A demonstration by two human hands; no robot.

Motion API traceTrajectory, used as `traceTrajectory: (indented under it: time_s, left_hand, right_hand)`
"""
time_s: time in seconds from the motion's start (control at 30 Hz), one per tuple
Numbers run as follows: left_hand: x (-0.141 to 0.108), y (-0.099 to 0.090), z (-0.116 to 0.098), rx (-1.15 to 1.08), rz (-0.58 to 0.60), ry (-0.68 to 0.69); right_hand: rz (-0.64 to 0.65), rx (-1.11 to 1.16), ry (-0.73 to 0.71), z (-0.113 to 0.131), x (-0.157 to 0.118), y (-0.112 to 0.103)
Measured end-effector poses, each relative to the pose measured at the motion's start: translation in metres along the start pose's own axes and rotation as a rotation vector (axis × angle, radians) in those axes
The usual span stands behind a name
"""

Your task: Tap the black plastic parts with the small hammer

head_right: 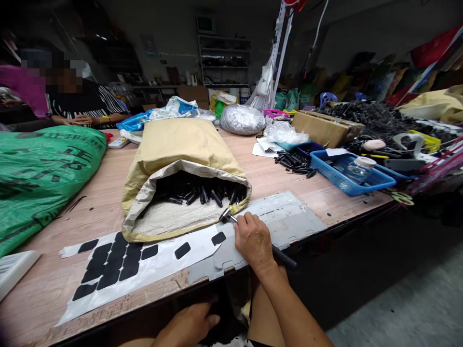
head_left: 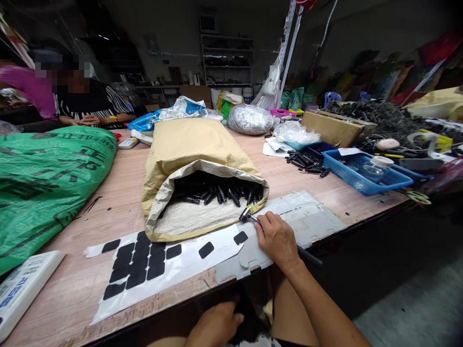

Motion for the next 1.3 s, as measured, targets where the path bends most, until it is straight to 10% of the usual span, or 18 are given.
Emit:
traceTrajectory:
  time_s: [0.17,0.33,0.43,0.57,0.73,0.93,1.3]
  left_hand:
    - [-0.046,-0.077,-0.069,0.03,0.217,0.451]
    - [0.003,-0.184,-0.108,0.113,-0.736,0.476]
    - [0.046,-0.205,-0.119,0.369,-0.942,0.387]
    - [0.071,-0.209,-0.129,0.462,-0.96,0.373]
    - [0.044,-0.206,-0.125,0.436,-0.978,0.382]
    - [-0.008,-0.182,-0.077,0.154,-0.833,0.435]
    - [0.007,-0.152,-0.027,-0.124,-0.816,0.395]
  right_hand:
    - [0.005,-0.001,0.01,0.0,0.001,0.0]
    - [0.003,0.023,0.009,0.0,0.001,-0.001]
    - [-0.014,0.034,0.012,0.0,0.0,-0.001]
    - [-0.016,0.034,0.013,0.0,0.001,-0.001]
    - [-0.011,0.032,0.012,-0.001,0.002,-0.001]
    - [-0.032,0.042,0.013,0.0,0.001,-0.002]
    - [-0.061,0.194,0.017,-0.005,0.0,-0.002]
Point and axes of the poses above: each hand's wrist, its own x-axis towards the middle knuckle, its own y-axis out of the palm, z = x × y, the point moved 4 cm from there along x, towards the middle knuckle, and after that the axes turned 12 degrees about -y, right-handed, at the moved point
